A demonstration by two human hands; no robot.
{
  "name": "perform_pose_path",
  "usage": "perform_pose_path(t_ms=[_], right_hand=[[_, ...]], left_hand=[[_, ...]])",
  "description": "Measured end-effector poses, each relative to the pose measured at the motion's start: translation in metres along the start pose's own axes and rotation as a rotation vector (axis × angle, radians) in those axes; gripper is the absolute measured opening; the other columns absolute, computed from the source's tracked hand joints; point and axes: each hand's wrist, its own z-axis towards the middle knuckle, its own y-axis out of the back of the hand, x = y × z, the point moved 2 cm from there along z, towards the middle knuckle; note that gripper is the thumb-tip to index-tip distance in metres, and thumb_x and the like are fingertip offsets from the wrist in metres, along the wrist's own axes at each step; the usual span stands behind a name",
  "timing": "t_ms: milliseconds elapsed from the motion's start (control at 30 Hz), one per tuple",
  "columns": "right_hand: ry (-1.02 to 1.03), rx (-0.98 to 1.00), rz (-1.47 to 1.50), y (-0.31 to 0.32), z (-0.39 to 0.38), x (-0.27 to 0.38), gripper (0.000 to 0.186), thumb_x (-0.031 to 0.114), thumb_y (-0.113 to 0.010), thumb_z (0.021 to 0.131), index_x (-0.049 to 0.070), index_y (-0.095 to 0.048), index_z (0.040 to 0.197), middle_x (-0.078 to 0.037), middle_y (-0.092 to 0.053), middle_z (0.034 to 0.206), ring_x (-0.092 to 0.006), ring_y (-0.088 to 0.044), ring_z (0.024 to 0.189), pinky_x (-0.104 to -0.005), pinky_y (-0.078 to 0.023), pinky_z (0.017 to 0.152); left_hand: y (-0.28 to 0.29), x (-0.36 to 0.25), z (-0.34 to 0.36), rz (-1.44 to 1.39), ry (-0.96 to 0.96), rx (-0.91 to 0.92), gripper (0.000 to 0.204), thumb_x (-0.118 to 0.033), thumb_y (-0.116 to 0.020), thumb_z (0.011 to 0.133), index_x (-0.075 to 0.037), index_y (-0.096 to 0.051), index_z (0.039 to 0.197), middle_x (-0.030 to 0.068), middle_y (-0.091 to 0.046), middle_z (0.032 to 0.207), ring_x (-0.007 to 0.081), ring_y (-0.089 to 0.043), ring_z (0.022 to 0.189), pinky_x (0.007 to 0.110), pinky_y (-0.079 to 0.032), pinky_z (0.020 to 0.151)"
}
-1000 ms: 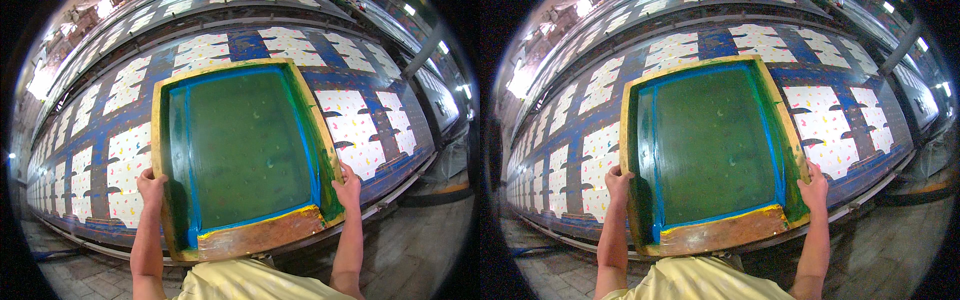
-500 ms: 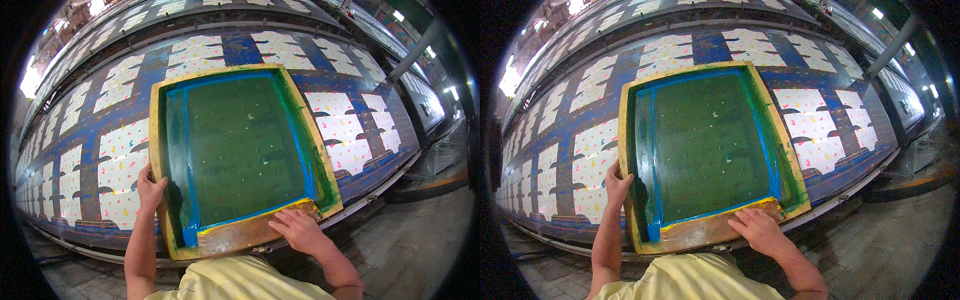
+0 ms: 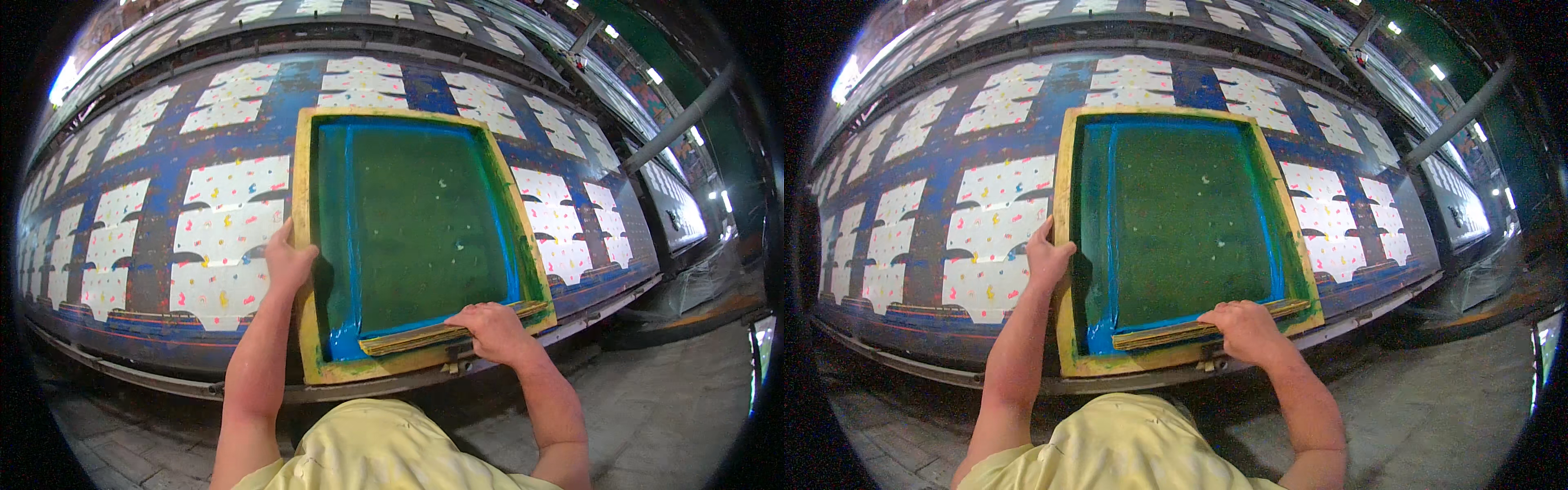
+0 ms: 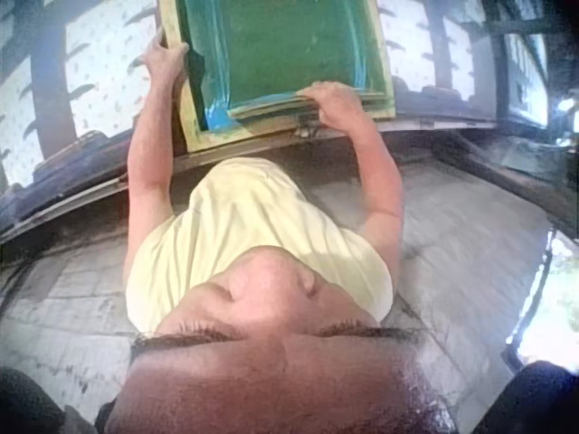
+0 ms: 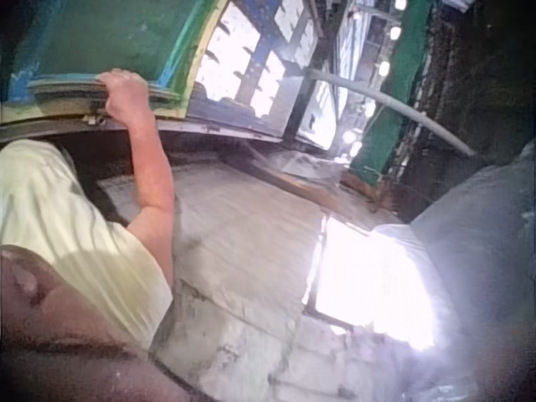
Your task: The person performs screen printing by repeatedly pulling a squeegee across a screen frame filled with green ink to transfer ink onto white sheets arranged on a flat table. The person repositions the screen between passes and continues the process across multiple sheets.
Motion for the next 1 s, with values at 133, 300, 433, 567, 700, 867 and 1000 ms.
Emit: perform_pose_path(t_ms=[133,300,433,567,700,867,1000], right_hand=[[-0.019,-0.064,-0.003,-0.021,-0.014,0.011,0.051,-0.005,-0.068,0.083,0.014,-0.081,0.128,-0.01,-0.083,0.119,-0.0337,-0.076,0.114,-0.0487,-0.059,0.1],[-0.002,-0.204,-0.021,-0.039,-0.024,0.018,0.055,-0.007,-0.067,0.08,0.013,-0.08,0.13,-0.009,-0.083,0.124,-0.032,-0.077,0.116,-0.0486,-0.059,0.098],[0.001,-0.227,-0.019,-0.042,-0.026,0.019,0.056,-0.007,-0.068,0.079,0.012,-0.08,0.13,-0.008,-0.082,0.126,-0.0321,-0.077,0.116,-0.0482,-0.059,0.097],[0.015,-0.27,-0.045,-0.047,-0.016,0.015,0.056,-0.006,-0.069,0.078,0.013,-0.08,0.13,-0.008,-0.081,0.128,-0.0317,-0.076,0.116,-0.0482,-0.058,0.096],[0.092,-0.368,-0.124,-0.049,0.019,-0.003,0.058,-0.005,-0.07,0.078,0.013,-0.079,0.132,-0.009,-0.08,0.128,-0.031,-0.076,0.116,-0.0482,-0.057,0.097],[0.154,-0.394,-0.146,-0.031,0.107,-0.053,0.056,-0.004,-0.069,0.079,0.013,-0.076,0.132,-0.01,-0.08,0.123,-0.0327,-0.075,0.114,-0.049,-0.056,0.097],[0.181,-0.427,-0.167,-0.011,0.193,-0.101,0.05,-0.004,-0.068,0.081,0.013,-0.076,0.127,-0.011,-0.079,0.121,-0.0342,-0.075,0.112,-0.0493,-0.056,0.095]], left_hand=[[-0.003,0.002,-0.003,0.041,-0.076,-0.07,0.086,-0.018,-0.085,0.074,0.013,-0.062,0.152,0.0332,-0.074,0.132,0.0434,-0.072,0.126,0.047,-0.056,0.113],[-0.002,0.002,-0.004,0.024,-0.073,-0.063,0.085,-0.015,-0.084,0.075,0.012,-0.062,0.152,0.0316,-0.074,0.134,0.0412,-0.073,0.125,0.046,-0.056,0.113],[-0.002,0.0,-0.001,0.043,-0.044,-0.029,0.087,-0.012,-0.085,0.076,0.014,-0.059,0.154,0.0302,-0.073,0.142,0.0354,-0.074,0.13,0.042,-0.055,0.116],[-0.005,0.003,-0.002,-0.046,-0.051,-0.069,0.079,-0.015,-0.082,0.075,0.011,-0.065,0.148,0.0307,-0.074,0.131,0.0425,-0.069,0.127,0.047,-0.053,0.115],[-0.007,0.006,-0.003,0.024,-0.069,-0.072,0.078,-0.015,-0.082,0.077,0.011,-0.065,0.148,0.029,-0.073,0.131,0.0426,-0.068,0.127,0.048,-0.053,0.114],[-0.005,0.001,-0.005,0.15,-0.139,-0.107,0.071,-0.017,-0.085,0.083,0.01,-0.066,0.145,0.0271,-0.073,0.131,0.0433,-0.068,0.126,0.05,-0.053,0.113],[-0.005,-0.007,-0.007,0.262,-0.172,-0.128,0.065,-0.017,-0.088,0.085,0.007,-0.068,0.142,0.0265,-0.073,0.131,0.0435,-0.068,0.124,0.05,-0.053,0.112]])
